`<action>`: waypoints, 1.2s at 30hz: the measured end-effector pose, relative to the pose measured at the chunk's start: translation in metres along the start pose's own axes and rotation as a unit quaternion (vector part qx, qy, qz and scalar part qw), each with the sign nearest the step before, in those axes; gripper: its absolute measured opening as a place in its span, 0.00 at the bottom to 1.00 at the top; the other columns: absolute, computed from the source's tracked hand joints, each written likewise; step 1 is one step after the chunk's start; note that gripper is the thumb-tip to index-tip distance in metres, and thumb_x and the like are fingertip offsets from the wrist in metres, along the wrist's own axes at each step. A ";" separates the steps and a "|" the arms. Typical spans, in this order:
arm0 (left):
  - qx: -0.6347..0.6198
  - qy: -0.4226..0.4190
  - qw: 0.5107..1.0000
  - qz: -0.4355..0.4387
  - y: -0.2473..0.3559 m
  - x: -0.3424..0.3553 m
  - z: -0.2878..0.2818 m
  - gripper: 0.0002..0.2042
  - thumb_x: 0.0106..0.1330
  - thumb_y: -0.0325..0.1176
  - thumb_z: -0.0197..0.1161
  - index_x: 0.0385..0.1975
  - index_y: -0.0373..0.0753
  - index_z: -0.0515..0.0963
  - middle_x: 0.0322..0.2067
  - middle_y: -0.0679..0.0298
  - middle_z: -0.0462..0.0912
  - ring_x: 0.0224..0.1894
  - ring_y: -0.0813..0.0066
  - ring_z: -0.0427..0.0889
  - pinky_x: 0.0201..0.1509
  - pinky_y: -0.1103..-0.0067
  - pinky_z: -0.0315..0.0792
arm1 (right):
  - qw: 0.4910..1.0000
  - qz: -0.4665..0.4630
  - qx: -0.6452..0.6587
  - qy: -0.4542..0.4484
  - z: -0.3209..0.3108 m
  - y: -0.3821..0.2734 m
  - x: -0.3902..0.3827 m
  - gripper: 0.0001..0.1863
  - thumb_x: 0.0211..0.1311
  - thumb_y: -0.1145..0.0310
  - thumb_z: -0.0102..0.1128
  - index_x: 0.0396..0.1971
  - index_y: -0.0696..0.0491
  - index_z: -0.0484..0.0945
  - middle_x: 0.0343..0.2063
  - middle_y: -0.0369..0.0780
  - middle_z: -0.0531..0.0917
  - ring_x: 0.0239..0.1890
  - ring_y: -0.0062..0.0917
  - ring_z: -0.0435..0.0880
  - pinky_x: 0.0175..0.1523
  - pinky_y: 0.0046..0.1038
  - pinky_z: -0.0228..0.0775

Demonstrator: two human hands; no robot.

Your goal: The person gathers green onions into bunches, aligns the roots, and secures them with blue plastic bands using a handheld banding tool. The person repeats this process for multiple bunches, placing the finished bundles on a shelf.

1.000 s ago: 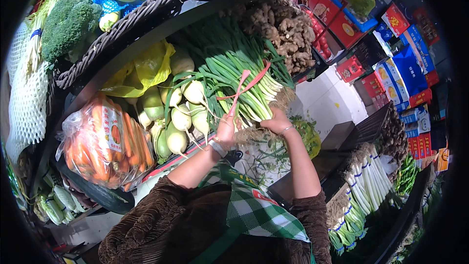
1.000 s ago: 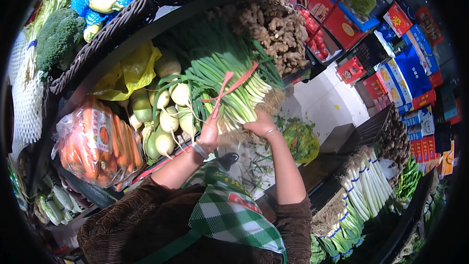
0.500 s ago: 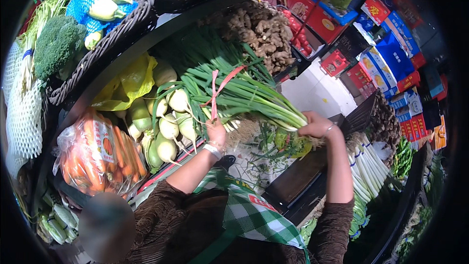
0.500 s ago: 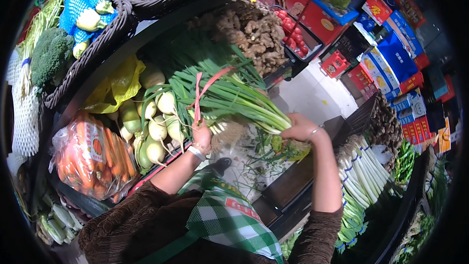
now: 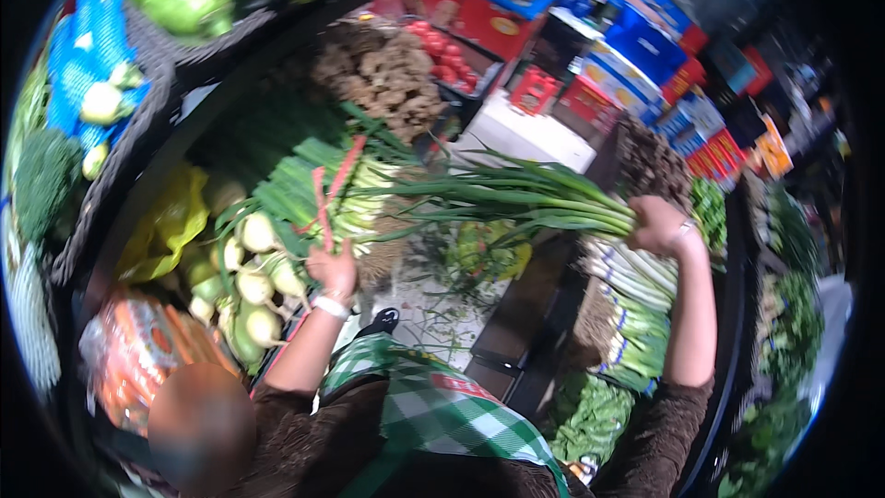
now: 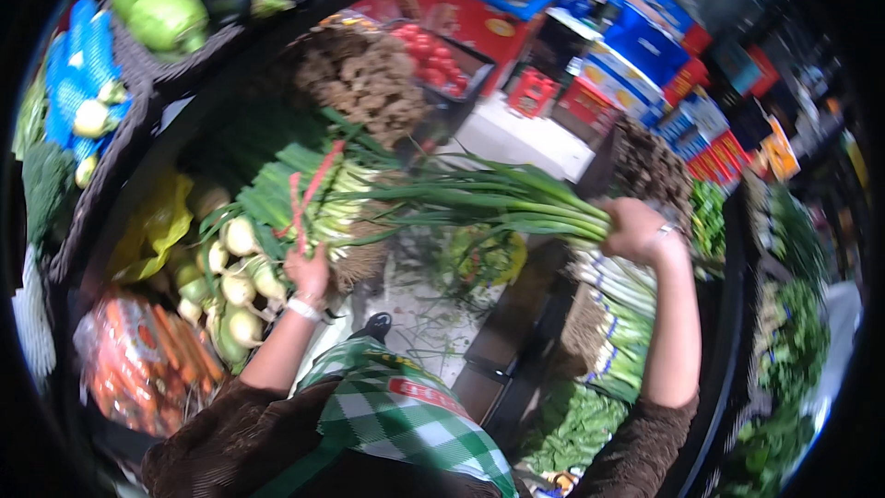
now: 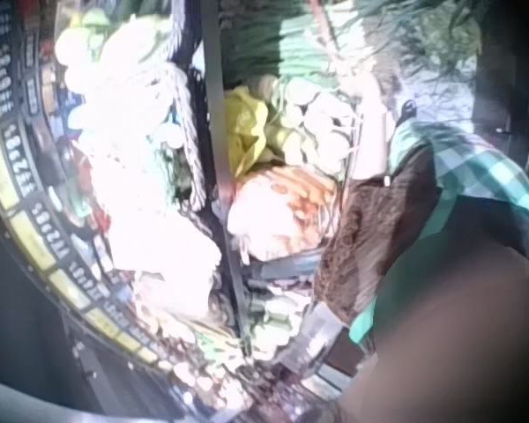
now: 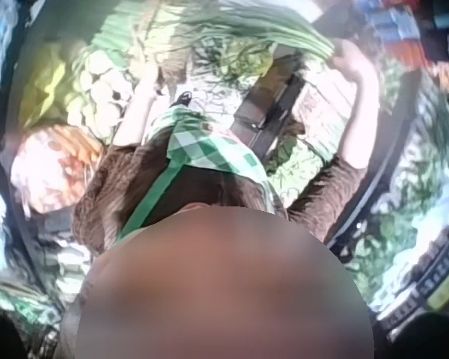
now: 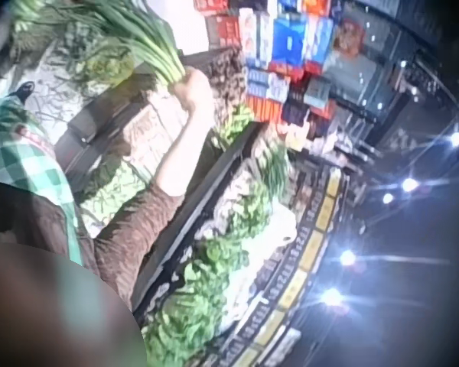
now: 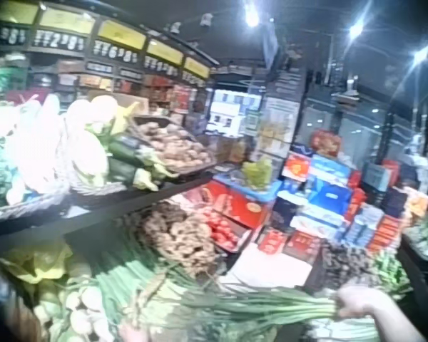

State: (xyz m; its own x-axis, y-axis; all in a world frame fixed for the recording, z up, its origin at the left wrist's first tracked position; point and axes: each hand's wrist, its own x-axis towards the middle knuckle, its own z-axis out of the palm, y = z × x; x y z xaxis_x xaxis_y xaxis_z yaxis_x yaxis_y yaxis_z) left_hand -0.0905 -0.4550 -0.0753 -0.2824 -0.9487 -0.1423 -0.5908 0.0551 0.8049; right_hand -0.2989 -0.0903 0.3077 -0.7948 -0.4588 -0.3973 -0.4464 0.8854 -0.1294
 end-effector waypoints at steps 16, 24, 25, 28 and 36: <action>-0.039 -0.562 0.505 0.654 0.289 -0.225 0.027 0.33 0.47 0.46 0.75 0.53 0.38 0.72 0.50 0.53 0.77 0.57 0.61 0.71 0.64 0.62 0.61 | 0.937 -0.056 -0.313 0.144 0.056 -0.054 -0.099 0.06 0.39 0.69 0.65 0.22 0.51 0.82 0.22 0.41 0.84 0.31 0.33 0.85 0.36 0.33 0.76; -0.136 -0.856 0.390 0.310 0.295 -0.240 0.060 0.13 0.56 0.28 0.67 0.40 0.34 0.76 0.32 0.65 0.80 0.34 0.78 0.79 0.42 0.78 0.74 | 0.853 0.094 -0.032 0.513 0.094 0.004 -0.137 0.49 0.42 0.67 0.70 0.65 0.62 0.54 0.56 0.57 0.67 0.56 0.47 0.71 0.62 0.39 0.64; -0.174 -0.871 0.379 0.259 0.293 -0.243 0.060 0.12 0.57 0.27 0.66 0.39 0.34 0.75 0.30 0.63 0.80 0.33 0.75 0.80 0.41 0.77 0.75 | 0.858 0.131 0.084 0.489 0.109 0.006 -0.135 0.47 0.44 0.67 0.72 0.64 0.65 0.56 0.47 0.52 0.76 0.47 0.38 0.79 0.52 0.34 0.73; -0.175 -0.917 0.329 0.143 0.284 -0.252 0.060 0.14 0.56 0.25 0.65 0.42 0.34 0.74 0.32 0.62 0.80 0.34 0.73 0.81 0.42 0.77 0.76 | 0.744 0.046 0.552 0.373 0.153 0.005 -0.113 0.28 0.54 0.70 0.68 0.52 0.65 0.68 0.28 0.40 0.81 0.26 0.20 0.81 0.28 0.23 0.74; -0.133 -0.949 0.282 0.046 0.257 -0.249 0.064 0.26 0.47 0.20 0.58 0.52 0.30 0.71 0.36 0.53 0.82 0.40 0.62 0.83 0.50 0.70 0.76 | 0.610 -0.010 0.689 0.391 0.203 -0.001 -0.100 0.11 0.58 0.79 0.64 0.38 0.59 0.71 0.25 0.38 0.81 0.16 0.14 0.76 0.19 0.16 0.66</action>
State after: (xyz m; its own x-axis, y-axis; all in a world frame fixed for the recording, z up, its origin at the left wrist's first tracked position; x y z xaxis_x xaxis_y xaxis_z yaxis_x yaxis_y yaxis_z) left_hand -0.2207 -0.1843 0.1299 -0.3315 0.9427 0.0369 -0.5092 -0.2117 0.8342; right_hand -0.1358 -0.0300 0.1633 -0.9885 0.1121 0.1018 -0.1179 -0.1472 -0.9821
